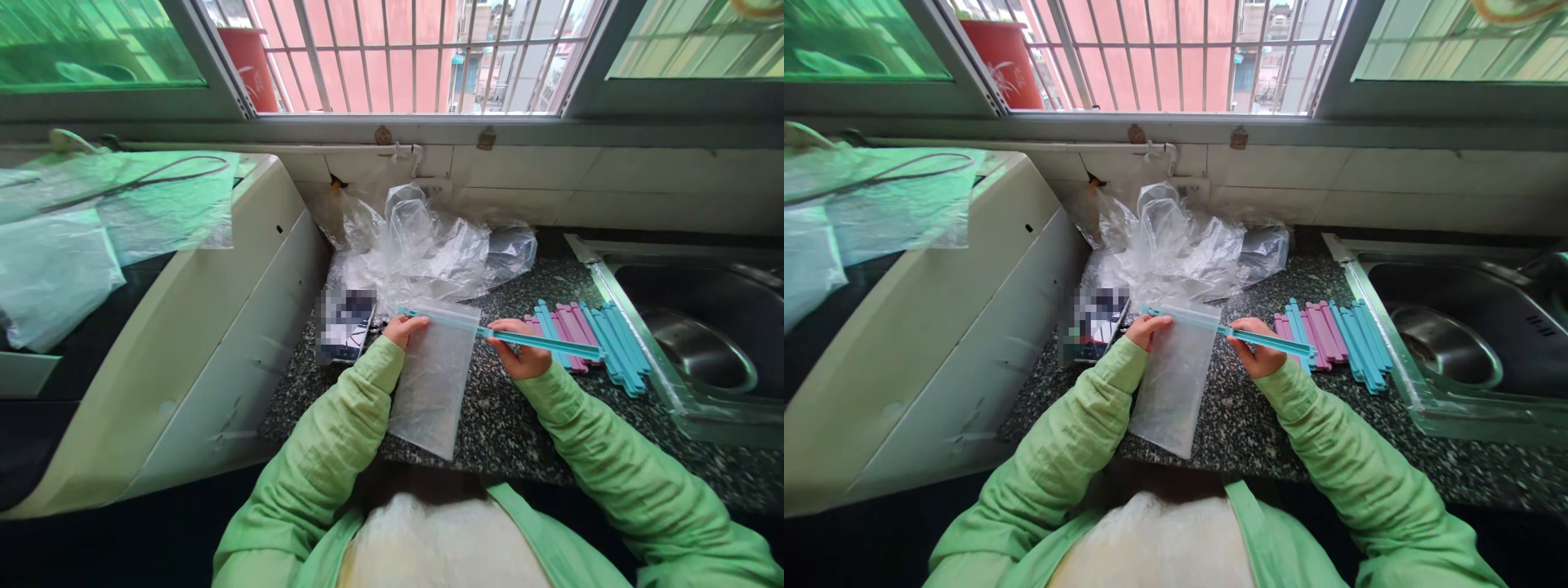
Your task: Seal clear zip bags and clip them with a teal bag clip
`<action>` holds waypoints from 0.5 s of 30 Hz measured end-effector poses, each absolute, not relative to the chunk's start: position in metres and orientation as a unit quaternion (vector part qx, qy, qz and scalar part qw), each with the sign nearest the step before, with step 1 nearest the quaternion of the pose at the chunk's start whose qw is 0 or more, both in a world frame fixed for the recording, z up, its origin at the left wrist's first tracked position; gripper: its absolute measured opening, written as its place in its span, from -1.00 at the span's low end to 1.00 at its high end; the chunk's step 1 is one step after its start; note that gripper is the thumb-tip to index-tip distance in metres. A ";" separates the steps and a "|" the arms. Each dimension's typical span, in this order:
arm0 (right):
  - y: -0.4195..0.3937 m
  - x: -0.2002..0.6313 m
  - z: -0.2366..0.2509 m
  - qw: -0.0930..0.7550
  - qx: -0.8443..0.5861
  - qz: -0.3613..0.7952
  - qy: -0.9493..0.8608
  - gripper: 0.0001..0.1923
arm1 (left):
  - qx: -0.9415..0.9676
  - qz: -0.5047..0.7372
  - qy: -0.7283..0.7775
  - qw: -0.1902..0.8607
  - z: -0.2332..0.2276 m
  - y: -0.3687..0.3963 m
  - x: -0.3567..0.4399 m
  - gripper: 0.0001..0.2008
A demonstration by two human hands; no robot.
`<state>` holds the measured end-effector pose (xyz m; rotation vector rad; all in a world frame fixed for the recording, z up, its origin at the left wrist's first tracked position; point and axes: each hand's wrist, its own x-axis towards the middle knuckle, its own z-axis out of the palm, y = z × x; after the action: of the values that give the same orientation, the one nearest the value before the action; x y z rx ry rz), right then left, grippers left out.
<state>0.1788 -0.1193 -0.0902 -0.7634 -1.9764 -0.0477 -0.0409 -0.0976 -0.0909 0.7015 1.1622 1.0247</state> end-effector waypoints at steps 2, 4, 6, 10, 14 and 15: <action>-0.119 0.179 -0.091 0.486 -0.329 -0.013 -0.810 -0.85 | 0.310 0.449 0.522 0.656 -0.091 -0.097 -0.042 -0.74; -0.120 0.180 -0.091 0.484 -0.338 -0.011 -0.807 -0.87 | 0.309 0.451 0.526 0.652 -0.092 -0.096 -0.042 -0.73; -0.120 0.180 -0.091 0.487 -0.343 -0.019 -0.803 -0.87 | 0.308 0.452 0.526 0.651 -0.092 -0.096 -0.042 -0.72; -0.120 0.180 -0.091 0.504 -0.346 -0.042 -0.790 -0.85 | 0.303 0.457 0.520 0.655 -0.093 -0.096 -0.041 -0.73; -0.121 0.180 -0.091 0.509 -0.350 -0.036 -0.786 -0.82 | 0.306 0.462 0.516 0.653 -0.095 -0.096 -0.041 -0.72; -0.122 0.180 -0.091 0.509 -0.357 -0.036 -0.783 -0.82 | 0.309 0.466 0.511 0.653 -0.096 -0.096 -0.041 -0.72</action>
<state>0.1795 -0.1219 -0.0914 -0.8596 -1.8856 -0.0867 -0.0411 -0.0963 -0.0957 0.7015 1.1607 1.0570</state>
